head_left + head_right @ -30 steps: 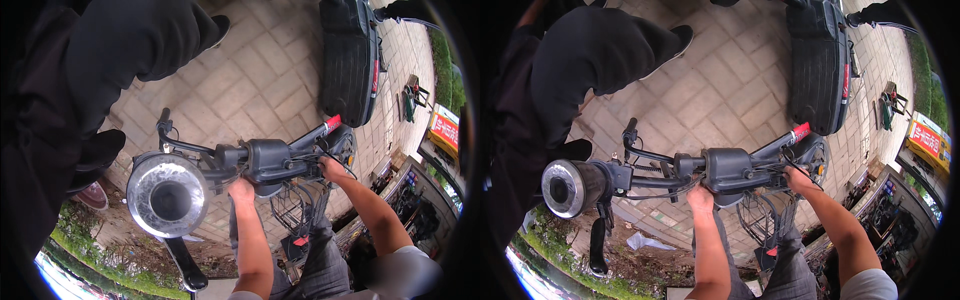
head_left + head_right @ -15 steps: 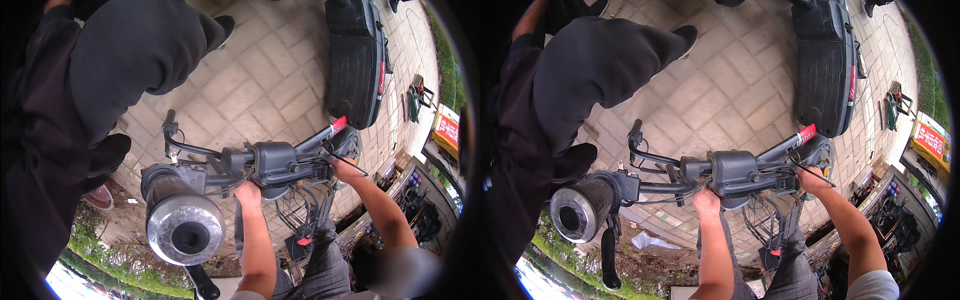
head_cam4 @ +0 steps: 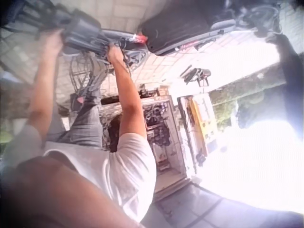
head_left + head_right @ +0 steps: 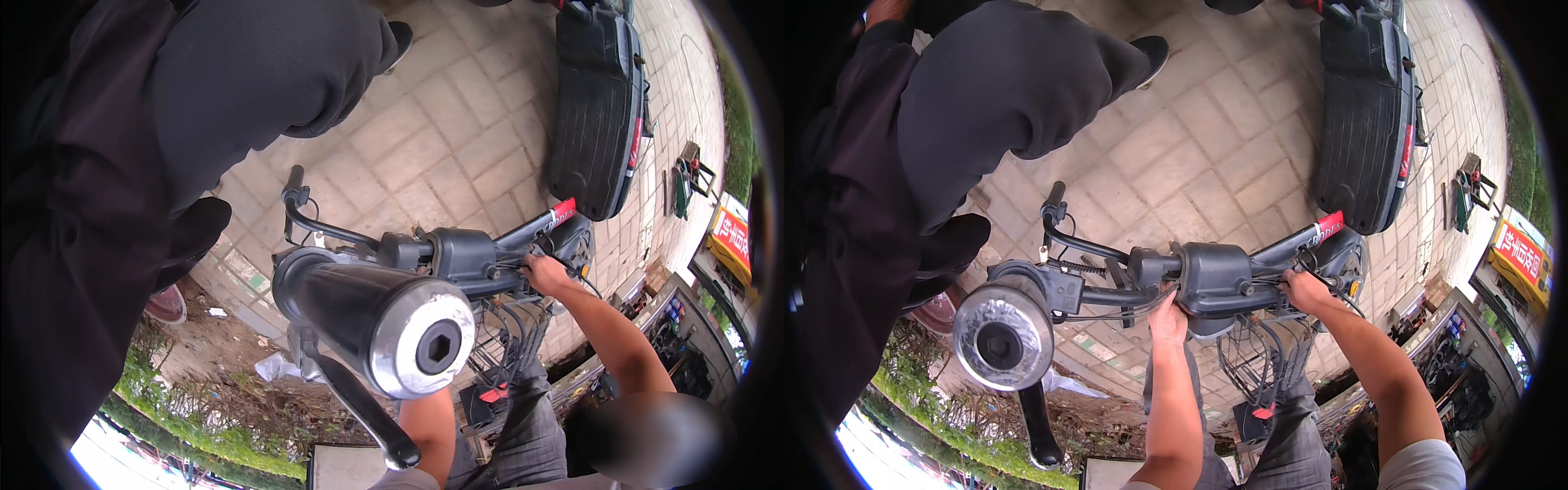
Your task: The person repairs an electric scooter by adjusting the handlebars and securing components with a wrench. They tighten bolts and align parts while seated on the ground.
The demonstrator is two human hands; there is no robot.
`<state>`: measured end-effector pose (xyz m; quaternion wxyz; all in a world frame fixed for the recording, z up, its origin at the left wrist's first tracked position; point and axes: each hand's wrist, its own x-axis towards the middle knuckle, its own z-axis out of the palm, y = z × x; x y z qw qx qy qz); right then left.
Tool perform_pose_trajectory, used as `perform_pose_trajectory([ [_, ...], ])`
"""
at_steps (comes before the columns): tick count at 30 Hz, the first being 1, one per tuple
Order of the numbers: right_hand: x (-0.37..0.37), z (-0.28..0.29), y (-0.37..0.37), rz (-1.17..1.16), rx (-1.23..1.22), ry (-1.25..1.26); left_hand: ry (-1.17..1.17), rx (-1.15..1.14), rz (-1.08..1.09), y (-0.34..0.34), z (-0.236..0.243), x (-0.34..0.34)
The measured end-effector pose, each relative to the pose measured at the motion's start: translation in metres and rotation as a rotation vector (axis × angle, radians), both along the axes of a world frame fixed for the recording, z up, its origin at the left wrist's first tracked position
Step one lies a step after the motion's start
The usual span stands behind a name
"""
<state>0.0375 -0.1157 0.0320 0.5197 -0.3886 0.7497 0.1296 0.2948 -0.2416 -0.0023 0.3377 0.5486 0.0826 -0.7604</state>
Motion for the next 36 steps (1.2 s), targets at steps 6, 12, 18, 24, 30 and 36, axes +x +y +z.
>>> perform_pose_trajectory([
  [6, 0.013, -0.011, 0.001, 0.15, -0.081, -0.002, -0.029, 0.05, 0.017, 0.003, -0.011, 0.007],
  [12, 0.013, -0.027, 0.014, 0.054, -0.175, 0.032, -0.067, 0.041, -0.024, 0.014, -0.027, 0.021],
  [18, 0.014, -0.024, 0.006, 0.055, -0.188, 0.044, -0.101, 0.004, -0.414, 0.022, -0.037, 0.036],
  [24, 0.012, -0.03, 0.003, 0.193, -0.221, 0.0, 0.033, 0.078, -0.141, -0.004, -0.005, 0.02],
  [30, 0.013, -0.016, -0.015, 0.255, -0.111, 0.022, -0.055, 0.15, -0.057, -0.001, -0.007, 0.015],
  [36, 0.002, -0.001, 0.012, 0.101, -0.056, 0.076, -0.122, 0.182, -0.126, -0.003, -0.003, 0.009],
])
